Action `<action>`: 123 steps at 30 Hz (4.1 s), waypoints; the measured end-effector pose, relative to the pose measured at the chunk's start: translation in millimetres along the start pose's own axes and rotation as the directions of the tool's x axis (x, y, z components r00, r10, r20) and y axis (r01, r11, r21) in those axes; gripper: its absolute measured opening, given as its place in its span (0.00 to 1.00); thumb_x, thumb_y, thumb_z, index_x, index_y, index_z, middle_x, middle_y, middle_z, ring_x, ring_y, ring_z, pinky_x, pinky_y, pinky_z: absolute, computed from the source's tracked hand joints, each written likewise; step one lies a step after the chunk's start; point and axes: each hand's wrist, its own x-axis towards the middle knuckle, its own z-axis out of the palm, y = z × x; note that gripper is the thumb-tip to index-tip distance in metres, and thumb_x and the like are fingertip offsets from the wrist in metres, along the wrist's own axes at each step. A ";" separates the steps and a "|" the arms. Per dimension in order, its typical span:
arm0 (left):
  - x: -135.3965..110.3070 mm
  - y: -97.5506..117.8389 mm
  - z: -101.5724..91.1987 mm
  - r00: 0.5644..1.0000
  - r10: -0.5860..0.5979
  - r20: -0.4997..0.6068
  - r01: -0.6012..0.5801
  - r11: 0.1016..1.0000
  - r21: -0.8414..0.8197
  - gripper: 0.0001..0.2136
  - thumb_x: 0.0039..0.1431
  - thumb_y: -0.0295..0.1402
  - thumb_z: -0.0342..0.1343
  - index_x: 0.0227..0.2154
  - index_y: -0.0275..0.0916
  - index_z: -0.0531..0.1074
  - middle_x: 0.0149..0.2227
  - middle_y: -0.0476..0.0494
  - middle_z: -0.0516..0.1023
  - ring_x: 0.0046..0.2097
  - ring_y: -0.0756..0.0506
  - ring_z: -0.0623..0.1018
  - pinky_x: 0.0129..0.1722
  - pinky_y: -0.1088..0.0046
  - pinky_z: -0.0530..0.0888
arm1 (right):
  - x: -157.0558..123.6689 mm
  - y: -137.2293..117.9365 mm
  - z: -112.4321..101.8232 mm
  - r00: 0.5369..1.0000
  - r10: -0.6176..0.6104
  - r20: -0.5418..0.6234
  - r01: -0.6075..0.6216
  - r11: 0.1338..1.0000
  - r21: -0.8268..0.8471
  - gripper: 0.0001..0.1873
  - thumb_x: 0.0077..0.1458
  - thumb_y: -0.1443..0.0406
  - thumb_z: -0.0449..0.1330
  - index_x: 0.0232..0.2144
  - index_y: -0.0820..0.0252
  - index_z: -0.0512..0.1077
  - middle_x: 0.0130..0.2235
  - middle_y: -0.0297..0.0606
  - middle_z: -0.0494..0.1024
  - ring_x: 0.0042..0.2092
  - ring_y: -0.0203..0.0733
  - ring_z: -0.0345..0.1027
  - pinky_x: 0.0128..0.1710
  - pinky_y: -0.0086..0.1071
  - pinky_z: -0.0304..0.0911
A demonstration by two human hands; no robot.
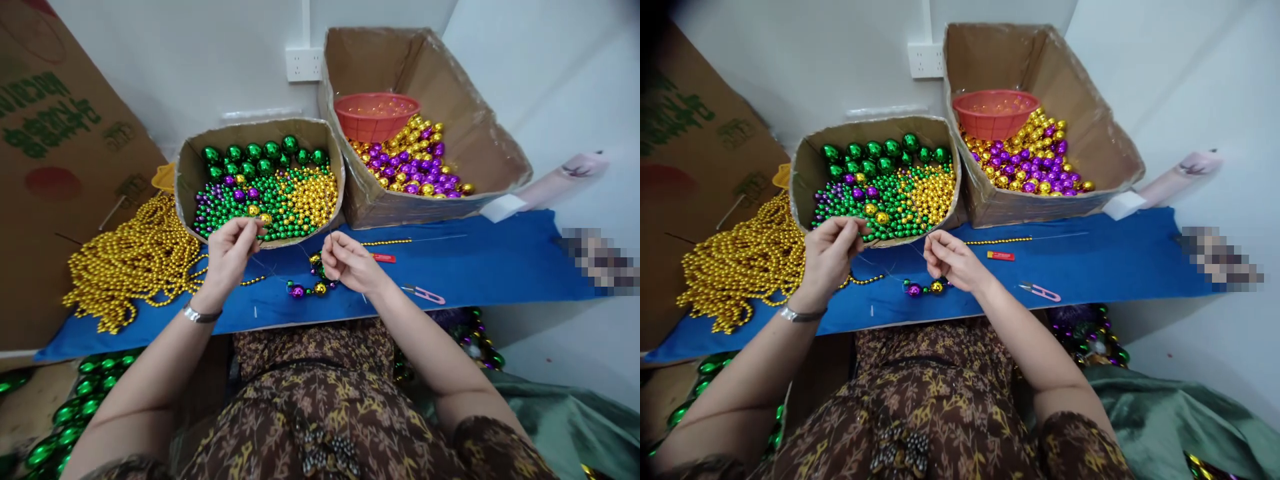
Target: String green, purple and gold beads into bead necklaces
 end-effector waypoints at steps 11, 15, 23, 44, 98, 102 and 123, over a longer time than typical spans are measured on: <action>-3.5 8.4 -9.9 0.968 -0.251 -0.002 0.232 0.897 -0.375 0.09 0.56 0.39 0.62 0.33 0.38 0.73 0.33 0.46 0.78 0.26 0.55 0.74 0.19 0.84 0.66 | 9.9 53.0 37.1 0.926 0.158 0.344 -0.110 0.982 -0.156 0.20 0.58 0.48 0.57 0.35 0.60 0.65 0.35 0.35 0.76 0.27 0.28 0.68 0.27 0.24 0.63; -12.6 -14.3 -34.2 0.994 -0.069 -0.089 0.065 0.997 -0.046 0.10 0.58 0.40 0.59 0.34 0.37 0.74 0.30 0.47 0.77 0.23 0.56 0.69 0.18 0.82 0.62 | 14.8 20.7 13.6 0.975 0.056 0.213 -0.010 0.977 -0.212 0.16 0.59 0.53 0.59 0.35 0.61 0.68 0.34 0.33 0.75 0.25 0.25 0.65 0.25 0.22 0.62; -48.5 -83.6 -86.6 0.911 0.228 0.342 -0.406 0.365 0.838 0.11 0.65 0.36 0.50 0.38 0.38 0.76 0.36 0.42 0.79 0.36 0.47 0.76 0.36 0.73 0.69 | 27.7 -25.0 -34.9 0.998 -0.038 -0.040 0.025 0.954 -0.299 0.15 0.57 0.54 0.61 0.34 0.61 0.66 0.29 0.28 0.71 0.23 0.23 0.62 0.20 0.18 0.57; -56.1 -50.8 -69.7 0.834 0.210 0.511 -0.544 0.153 0.825 0.14 0.63 0.40 0.52 0.42 0.35 0.74 0.40 0.37 0.79 0.42 0.39 0.77 0.42 0.64 0.72 | -59.1 -6.4 -46.9 0.878 -0.267 0.397 0.256 -0.440 -0.861 0.13 0.65 0.71 0.47 0.37 0.62 0.73 0.42 0.45 0.73 0.45 0.43 0.64 0.43 0.36 0.67; -74.8 -65.9 63.5 0.801 -0.166 0.576 -0.069 0.929 0.364 0.12 0.59 0.39 0.55 0.34 0.37 0.78 0.31 0.43 0.77 0.30 0.48 0.76 0.29 0.75 0.71 | -135.3 14.8 -150.6 0.969 -0.030 -0.243 -0.245 -0.166 -0.955 0.10 0.61 0.64 0.56 0.40 0.50 0.77 0.57 0.39 0.70 0.46 0.42 0.72 0.42 0.35 0.67; -75.7 -66.5 65.5 0.813 -0.155 0.561 -0.073 0.929 0.363 0.12 0.59 0.39 0.56 0.35 0.37 0.78 0.30 0.43 0.77 0.31 0.48 0.76 0.29 0.74 0.71 | -130.5 18.2 -142.6 0.960 -0.126 -0.249 -0.262 -0.094 -0.961 0.10 0.62 0.65 0.55 0.36 0.57 0.77 0.50 0.43 0.75 0.45 0.42 0.73 0.42 0.34 0.68; -84.0 -62.8 72.0 0.830 -0.035 0.557 -0.228 0.890 0.395 0.07 0.61 0.35 0.57 0.35 0.39 0.78 0.32 0.45 0.79 0.33 0.49 0.77 0.31 0.75 0.71 | -85.0 3.8 -1.8 0.912 -0.401 -0.087 -0.148 -0.124 -0.981 0.15 0.66 0.62 0.50 0.37 0.59 0.76 0.32 0.41 0.76 0.35 0.39 0.70 0.38 0.31 0.63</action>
